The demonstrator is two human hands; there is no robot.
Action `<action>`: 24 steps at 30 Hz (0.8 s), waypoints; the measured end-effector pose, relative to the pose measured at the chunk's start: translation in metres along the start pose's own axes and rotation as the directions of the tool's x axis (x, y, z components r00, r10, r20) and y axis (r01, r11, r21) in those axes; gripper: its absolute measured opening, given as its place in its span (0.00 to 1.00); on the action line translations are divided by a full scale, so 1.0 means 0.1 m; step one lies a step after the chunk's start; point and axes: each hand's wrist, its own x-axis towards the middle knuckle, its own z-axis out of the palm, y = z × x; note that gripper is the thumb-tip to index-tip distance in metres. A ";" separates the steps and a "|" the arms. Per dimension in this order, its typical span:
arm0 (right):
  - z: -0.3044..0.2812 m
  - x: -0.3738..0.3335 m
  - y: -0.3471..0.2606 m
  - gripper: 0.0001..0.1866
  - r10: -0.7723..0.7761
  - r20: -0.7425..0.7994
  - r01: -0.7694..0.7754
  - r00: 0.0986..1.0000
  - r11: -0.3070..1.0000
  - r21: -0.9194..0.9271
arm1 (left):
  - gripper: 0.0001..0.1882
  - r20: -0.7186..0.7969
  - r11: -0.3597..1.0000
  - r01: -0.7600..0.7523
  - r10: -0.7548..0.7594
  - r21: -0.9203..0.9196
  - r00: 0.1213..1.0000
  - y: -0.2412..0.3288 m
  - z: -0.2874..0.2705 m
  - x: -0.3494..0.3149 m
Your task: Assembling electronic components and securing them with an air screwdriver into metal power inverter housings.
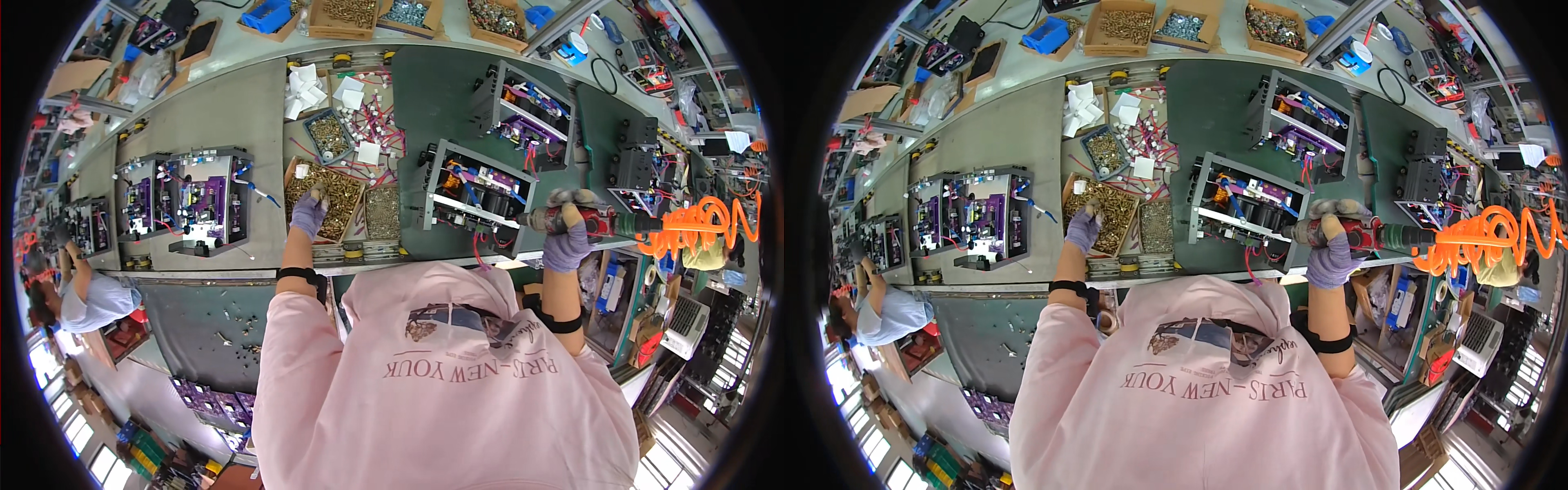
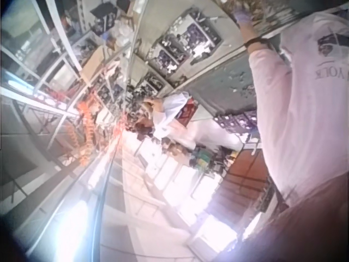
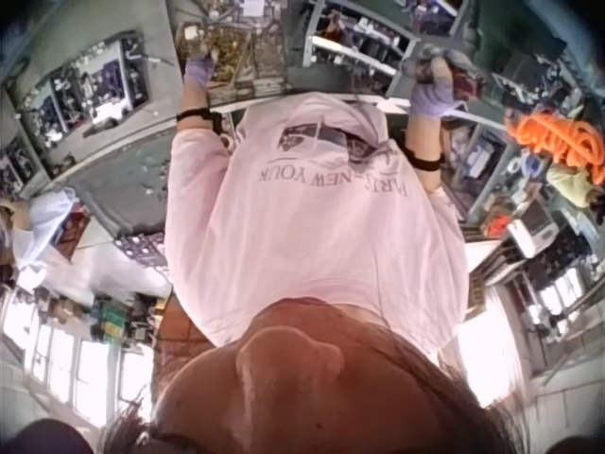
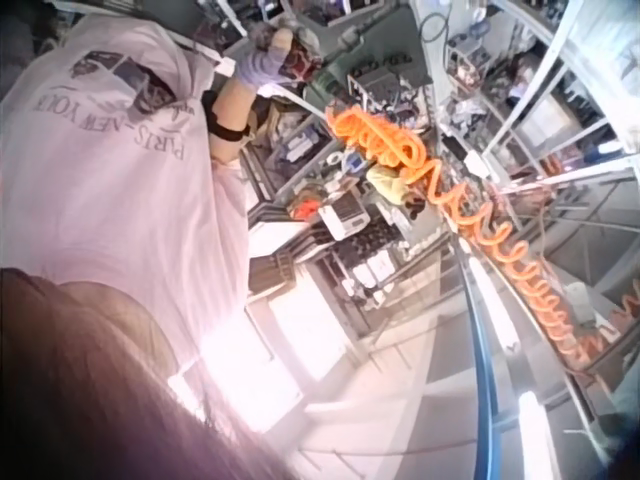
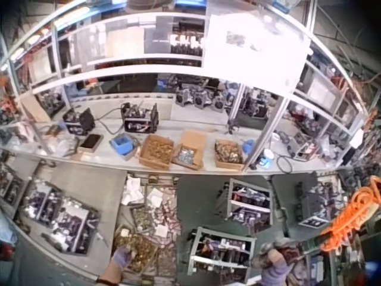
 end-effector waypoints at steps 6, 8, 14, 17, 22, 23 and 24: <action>-0.05 -0.01 0.02 0.15 -0.013 0.003 0.013 1.000 1.000 0.016 | 0.07 0.337 0.902 0.204 -0.069 -0.381 0.939 0.15 0.32 -0.22; -0.06 -0.01 0.02 0.15 -0.016 -0.007 0.016 1.000 1.000 0.019 | 0.08 0.448 0.908 0.230 -0.053 -0.350 0.893 0.18 0.65 -0.32; 0.10 0.02 -0.17 0.14 -0.042 0.046 0.033 0.998 0.984 0.176 | 0.13 0.627 0.928 0.352 -0.202 -0.123 0.752 0.06 1.95 -0.91; 0.21 0.06 -0.31 0.14 -0.091 0.068 0.070 0.994 0.962 0.262 | 0.26 0.602 0.953 0.138 -0.279 0.270 0.748 -0.18 2.44 -1.22; 0.22 0.11 -0.48 0.14 -0.157 0.054 0.131 0.986 0.936 0.328 | 0.26 0.603 0.870 0.107 -0.417 0.481 0.680 -0.51 2.79 -1.34; 0.21 0.10 -0.50 0.13 -0.156 0.049 0.127 0.987 0.921 0.367 | 0.25 0.627 0.889 0.141 -0.412 0.435 0.661 -0.59 2.79 -1.30; 0.20 0.10 -0.51 0.13 -0.163 0.034 0.140 0.986 0.922 0.362 | 0.24 0.650 0.903 0.179 -0.408 0.390 0.641 -0.64 2.83 -1.29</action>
